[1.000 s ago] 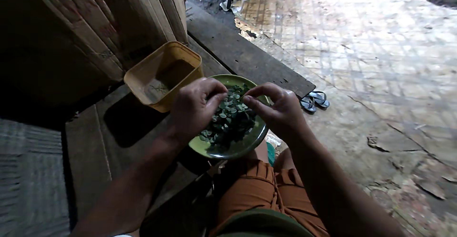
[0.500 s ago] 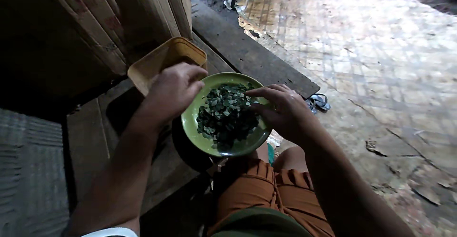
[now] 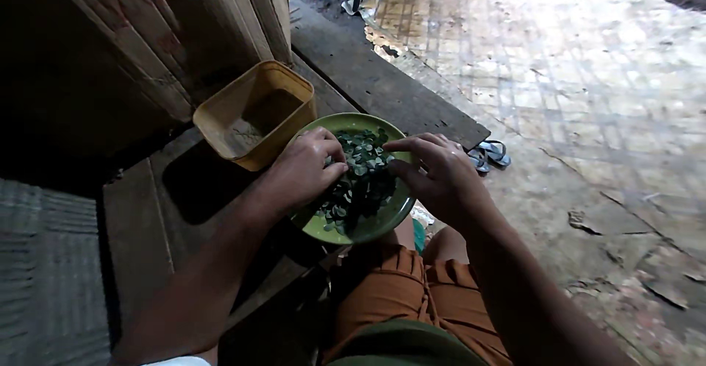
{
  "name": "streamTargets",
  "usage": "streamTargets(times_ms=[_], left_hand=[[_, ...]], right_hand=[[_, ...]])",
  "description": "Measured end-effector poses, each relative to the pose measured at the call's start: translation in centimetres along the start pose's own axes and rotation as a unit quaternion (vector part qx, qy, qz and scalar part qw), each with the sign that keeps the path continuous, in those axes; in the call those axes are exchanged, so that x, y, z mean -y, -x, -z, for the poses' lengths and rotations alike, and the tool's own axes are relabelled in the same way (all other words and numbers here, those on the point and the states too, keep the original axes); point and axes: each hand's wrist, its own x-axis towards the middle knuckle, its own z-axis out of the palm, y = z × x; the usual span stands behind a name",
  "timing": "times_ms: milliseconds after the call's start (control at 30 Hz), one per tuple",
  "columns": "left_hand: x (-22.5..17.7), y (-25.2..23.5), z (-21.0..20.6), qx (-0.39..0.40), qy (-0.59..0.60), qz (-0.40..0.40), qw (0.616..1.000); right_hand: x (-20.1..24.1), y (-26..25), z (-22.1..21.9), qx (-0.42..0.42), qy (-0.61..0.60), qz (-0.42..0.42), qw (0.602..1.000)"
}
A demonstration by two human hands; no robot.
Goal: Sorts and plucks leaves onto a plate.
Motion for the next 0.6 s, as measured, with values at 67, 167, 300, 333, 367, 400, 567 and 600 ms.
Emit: streamTargets(times_ms=[67, 167, 300, 333, 367, 400, 567, 600], left_hand=[[-0.4, 0.1, 0.4, -0.026, 0.037, 0.002, 0.999], [-1.1, 0.3, 1.2, -0.065, 0.072, 0.017, 0.995], [-1.7, 0.4, 1.6, -0.079, 0.131, 0.040, 0.987], [-1.7, 0.4, 1.6, -0.078, 0.146, 0.043, 0.985], [-1.8, 0.4, 1.6, -0.075, 0.161, 0.047, 0.983], [-1.9, 0.4, 1.6, -0.071, 0.176, 0.052, 0.980], [-2.0, 0.3, 1.7, -0.059, 0.240, 0.074, 0.966], [-2.0, 0.3, 1.8, -0.061, 0.241, 0.082, 0.965]], right_hand=[[0.1, -0.1, -0.2, -0.019, -0.014, 0.007, 1.000], [0.6, -0.2, -0.4, -0.035, -0.058, 0.010, 0.998], [1.3, -0.3, -0.7, -0.044, -0.109, 0.010, 0.993], [1.3, -0.3, -0.8, -0.044, -0.118, 0.015, 0.992], [1.5, -0.4, -1.0, -0.043, -0.127, 0.017, 0.991], [1.6, -0.5, -1.1, -0.044, -0.134, 0.020, 0.990], [1.5, -0.9, -1.9, -0.057, -0.154, 0.030, 0.986], [1.5, -1.0, -1.8, -0.055, -0.154, 0.029, 0.986]])
